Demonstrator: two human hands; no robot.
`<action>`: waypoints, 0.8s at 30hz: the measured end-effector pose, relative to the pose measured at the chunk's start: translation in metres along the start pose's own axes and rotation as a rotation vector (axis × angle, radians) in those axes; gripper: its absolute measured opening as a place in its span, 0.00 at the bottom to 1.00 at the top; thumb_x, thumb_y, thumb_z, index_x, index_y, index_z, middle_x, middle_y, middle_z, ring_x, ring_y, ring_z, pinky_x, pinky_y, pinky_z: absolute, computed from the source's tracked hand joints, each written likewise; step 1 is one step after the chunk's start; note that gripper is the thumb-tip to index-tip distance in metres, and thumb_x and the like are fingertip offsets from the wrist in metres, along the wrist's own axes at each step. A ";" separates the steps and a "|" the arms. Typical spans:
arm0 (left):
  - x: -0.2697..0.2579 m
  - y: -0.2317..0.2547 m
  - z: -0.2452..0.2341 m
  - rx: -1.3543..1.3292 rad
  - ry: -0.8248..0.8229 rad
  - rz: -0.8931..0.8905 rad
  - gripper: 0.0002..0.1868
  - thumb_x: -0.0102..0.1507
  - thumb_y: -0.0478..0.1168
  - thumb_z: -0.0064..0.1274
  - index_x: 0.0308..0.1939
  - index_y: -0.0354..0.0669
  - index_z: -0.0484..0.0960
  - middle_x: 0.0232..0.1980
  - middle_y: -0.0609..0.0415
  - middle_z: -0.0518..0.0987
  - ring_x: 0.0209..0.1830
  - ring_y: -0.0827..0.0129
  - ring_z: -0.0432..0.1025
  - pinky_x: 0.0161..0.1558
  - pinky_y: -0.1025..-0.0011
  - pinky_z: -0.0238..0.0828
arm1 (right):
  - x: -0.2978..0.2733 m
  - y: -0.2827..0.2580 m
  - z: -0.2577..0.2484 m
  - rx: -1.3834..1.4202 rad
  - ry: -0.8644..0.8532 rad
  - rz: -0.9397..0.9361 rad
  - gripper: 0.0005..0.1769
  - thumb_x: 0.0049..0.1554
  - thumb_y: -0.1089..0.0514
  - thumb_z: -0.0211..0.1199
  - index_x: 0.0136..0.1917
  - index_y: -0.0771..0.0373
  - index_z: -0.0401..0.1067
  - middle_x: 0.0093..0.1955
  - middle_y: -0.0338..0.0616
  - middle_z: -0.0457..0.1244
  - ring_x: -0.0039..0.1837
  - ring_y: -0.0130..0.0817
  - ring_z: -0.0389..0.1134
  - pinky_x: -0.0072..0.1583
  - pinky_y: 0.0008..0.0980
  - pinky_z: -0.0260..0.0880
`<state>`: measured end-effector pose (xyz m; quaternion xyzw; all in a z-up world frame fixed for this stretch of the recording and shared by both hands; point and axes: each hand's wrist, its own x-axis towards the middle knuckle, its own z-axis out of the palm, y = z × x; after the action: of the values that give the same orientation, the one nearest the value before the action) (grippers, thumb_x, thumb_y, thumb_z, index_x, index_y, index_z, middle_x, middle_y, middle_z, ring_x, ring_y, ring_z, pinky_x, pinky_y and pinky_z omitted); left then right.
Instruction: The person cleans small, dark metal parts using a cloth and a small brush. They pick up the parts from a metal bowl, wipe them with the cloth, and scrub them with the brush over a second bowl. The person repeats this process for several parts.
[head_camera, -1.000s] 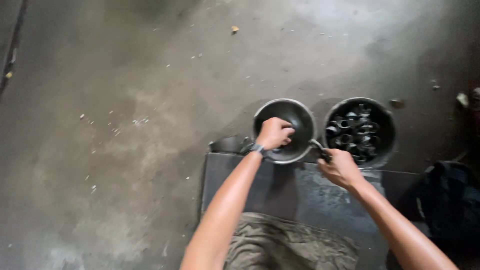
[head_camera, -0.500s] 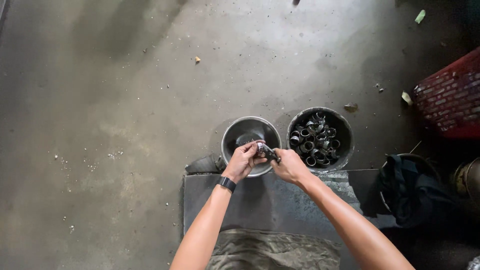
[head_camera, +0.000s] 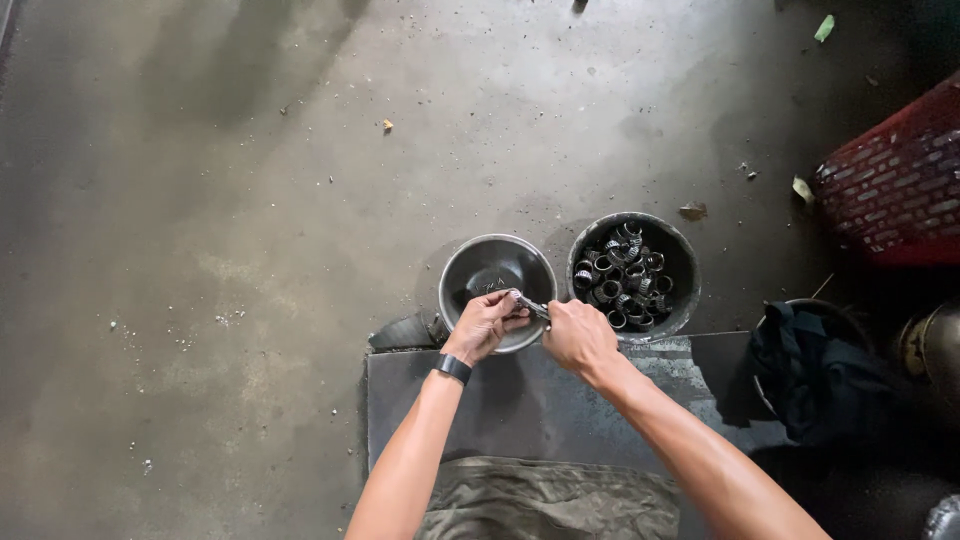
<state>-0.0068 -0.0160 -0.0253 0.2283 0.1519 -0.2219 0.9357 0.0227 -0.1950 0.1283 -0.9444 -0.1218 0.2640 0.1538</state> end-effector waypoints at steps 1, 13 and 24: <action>-0.002 0.003 0.003 0.061 0.015 0.008 0.14 0.68 0.38 0.56 0.54 0.31 0.80 0.47 0.47 0.84 0.46 0.63 0.80 0.54 0.63 0.82 | 0.000 0.003 0.005 -0.075 0.006 0.002 0.11 0.53 0.59 0.57 0.45 0.67 0.75 0.43 0.63 0.69 0.47 0.59 0.73 0.51 0.52 0.74; -0.002 0.001 0.003 -0.041 -0.063 0.017 0.14 0.68 0.39 0.56 0.54 0.33 0.82 0.47 0.47 0.84 0.45 0.64 0.80 0.53 0.63 0.82 | -0.005 -0.002 -0.015 0.114 0.009 -0.094 0.11 0.52 0.56 0.60 0.44 0.64 0.76 0.39 0.63 0.69 0.46 0.61 0.72 0.50 0.52 0.73; -0.008 0.011 0.017 -0.021 -0.043 0.061 0.13 0.67 0.38 0.58 0.52 0.33 0.83 0.44 0.48 0.84 0.44 0.64 0.80 0.51 0.65 0.82 | -0.006 -0.002 -0.016 0.166 0.077 -0.249 0.10 0.53 0.59 0.60 0.44 0.68 0.73 0.37 0.63 0.68 0.45 0.61 0.72 0.48 0.53 0.72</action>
<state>-0.0049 -0.0128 -0.0037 0.2179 0.1270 -0.1968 0.9474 0.0262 -0.1985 0.1447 -0.9154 -0.2099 0.2156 0.2673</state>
